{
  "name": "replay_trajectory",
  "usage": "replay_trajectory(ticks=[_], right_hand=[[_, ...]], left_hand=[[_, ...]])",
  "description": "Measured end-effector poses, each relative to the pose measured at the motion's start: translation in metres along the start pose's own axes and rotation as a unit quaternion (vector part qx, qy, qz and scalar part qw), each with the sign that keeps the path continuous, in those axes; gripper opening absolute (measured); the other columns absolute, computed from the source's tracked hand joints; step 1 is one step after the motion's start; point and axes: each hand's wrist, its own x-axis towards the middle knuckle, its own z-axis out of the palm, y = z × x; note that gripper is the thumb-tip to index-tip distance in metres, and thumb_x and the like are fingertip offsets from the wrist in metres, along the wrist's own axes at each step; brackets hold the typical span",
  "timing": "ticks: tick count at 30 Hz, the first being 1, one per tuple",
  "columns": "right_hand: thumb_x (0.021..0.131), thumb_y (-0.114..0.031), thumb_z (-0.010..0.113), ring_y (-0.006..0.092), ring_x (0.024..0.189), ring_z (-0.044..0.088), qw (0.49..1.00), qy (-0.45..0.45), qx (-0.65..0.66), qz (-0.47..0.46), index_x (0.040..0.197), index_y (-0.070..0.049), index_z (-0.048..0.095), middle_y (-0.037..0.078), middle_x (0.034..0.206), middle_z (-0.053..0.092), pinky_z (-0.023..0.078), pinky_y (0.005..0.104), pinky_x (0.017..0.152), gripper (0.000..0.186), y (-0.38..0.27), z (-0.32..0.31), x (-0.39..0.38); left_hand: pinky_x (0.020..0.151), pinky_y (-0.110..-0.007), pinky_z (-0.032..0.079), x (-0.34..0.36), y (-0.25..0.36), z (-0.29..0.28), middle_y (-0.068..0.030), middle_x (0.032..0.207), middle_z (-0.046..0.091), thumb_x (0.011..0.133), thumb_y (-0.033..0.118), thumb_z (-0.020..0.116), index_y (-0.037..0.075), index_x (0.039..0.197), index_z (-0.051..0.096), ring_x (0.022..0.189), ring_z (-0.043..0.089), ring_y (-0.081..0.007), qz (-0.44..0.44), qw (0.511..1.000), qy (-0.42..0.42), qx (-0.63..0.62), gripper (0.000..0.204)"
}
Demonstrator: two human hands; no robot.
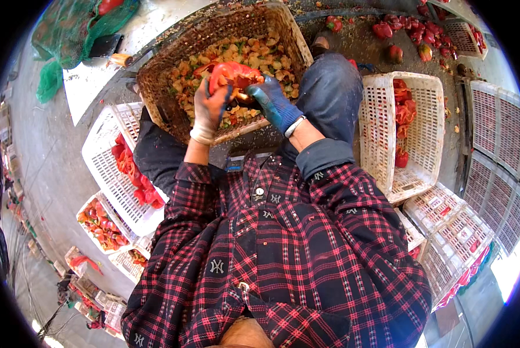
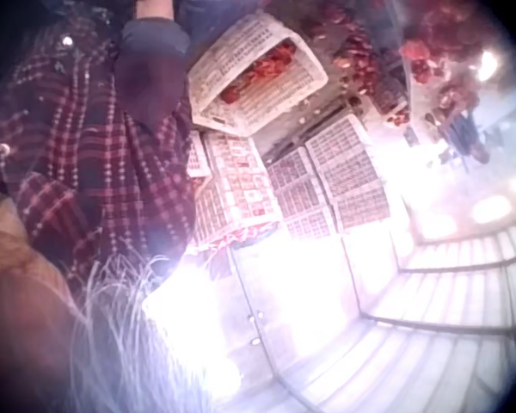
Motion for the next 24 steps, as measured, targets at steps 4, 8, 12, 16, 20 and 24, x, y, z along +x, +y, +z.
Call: replay_trajectory(ticks=[4, 8, 12, 16, 20, 24], right_hand=[[0.079, -0.011, 0.067, 0.0195, 0.082, 0.065, 0.994, 0.064, 0.078, 0.043, 0.110, 0.002, 0.058, 0.009, 0.097, 0.064, 0.054, 0.0312, 0.071, 0.035, -0.005, 0.005, -0.002], [0.080, -0.009, 0.065, 0.0180, 0.085, 0.064, 0.991, 0.105, 0.076, 0.010, 0.111, 0.002, 0.057, 0.008, 0.096, 0.063, 0.053, 0.0291, 0.072, 0.034, 0.016, -0.007, 0.011], [0.079, -0.008, 0.065, 0.0165, 0.087, 0.062, 0.980, 0.194, -0.034, 0.001, 0.113, 0.002, 0.056, 0.007, 0.096, 0.064, 0.051, 0.0285, 0.071, 0.036, 0.028, -0.012, 0.027], [0.078, -0.010, 0.067, 0.0172, 0.088, 0.061, 0.989, 0.127, -0.062, -0.046, 0.117, 0.001, 0.053, 0.007, 0.100, 0.064, 0.050, 0.0316, 0.073, 0.043, 0.030, -0.004, 0.027], [0.079, -0.009, 0.065, 0.0201, 0.093, 0.060, 0.986, 0.059, -0.047, -0.150, 0.120, 0.000, 0.051, 0.009, 0.104, 0.063, 0.049, 0.0344, 0.080, 0.044, 0.052, -0.007, 0.030], [0.084, -0.023, 0.067, 0.0203, 0.104, 0.057, 0.982, 0.060, -0.152, -0.097, 0.124, -0.003, 0.050, 0.010, 0.113, 0.060, 0.047, 0.0334, 0.089, 0.049, 0.042, -0.007, 0.020]], left_hand=[[0.056, -0.026, 0.054, 0.005, -0.002, -0.022, -0.0081, 0.098, 0.066, 0.095, 0.027, 0.056, -0.001, 0.118, 0.057, 0.079, 0.067, -0.0151, -0.072, 0.970, -0.135, -0.187, 0.037], [0.061, -0.028, 0.054, 0.002, 0.001, -0.014, -0.0092, 0.098, 0.066, 0.093, 0.028, 0.059, -0.001, 0.117, 0.056, 0.077, 0.067, -0.0170, -0.170, 0.968, -0.057, -0.176, 0.038], [0.066, -0.032, 0.053, -0.014, -0.020, -0.005, -0.0119, 0.087, 0.064, 0.092, 0.030, 0.060, -0.001, 0.114, 0.051, 0.074, 0.064, -0.0191, 0.028, 0.996, 0.078, 0.034, 0.038], [0.049, -0.029, 0.049, -0.013, 0.030, 0.022, -0.0091, 0.076, 0.062, 0.092, 0.021, 0.061, 0.001, 0.106, 0.054, 0.057, 0.058, -0.0162, -0.247, 0.927, 0.038, -0.280, 0.025], [0.043, -0.026, 0.042, 0.018, -0.001, 0.028, -0.0048, 0.070, 0.060, 0.091, 0.023, 0.064, 0.002, 0.094, 0.059, 0.050, 0.052, -0.0120, -0.247, 0.896, 0.067, -0.362, 0.022], [0.041, -0.024, 0.035, 0.013, 0.008, 0.017, -0.0016, 0.066, 0.057, 0.091, 0.026, 0.064, 0.005, 0.089, 0.060, 0.048, 0.048, -0.0091, -0.273, 0.938, 0.013, -0.213, 0.022]])
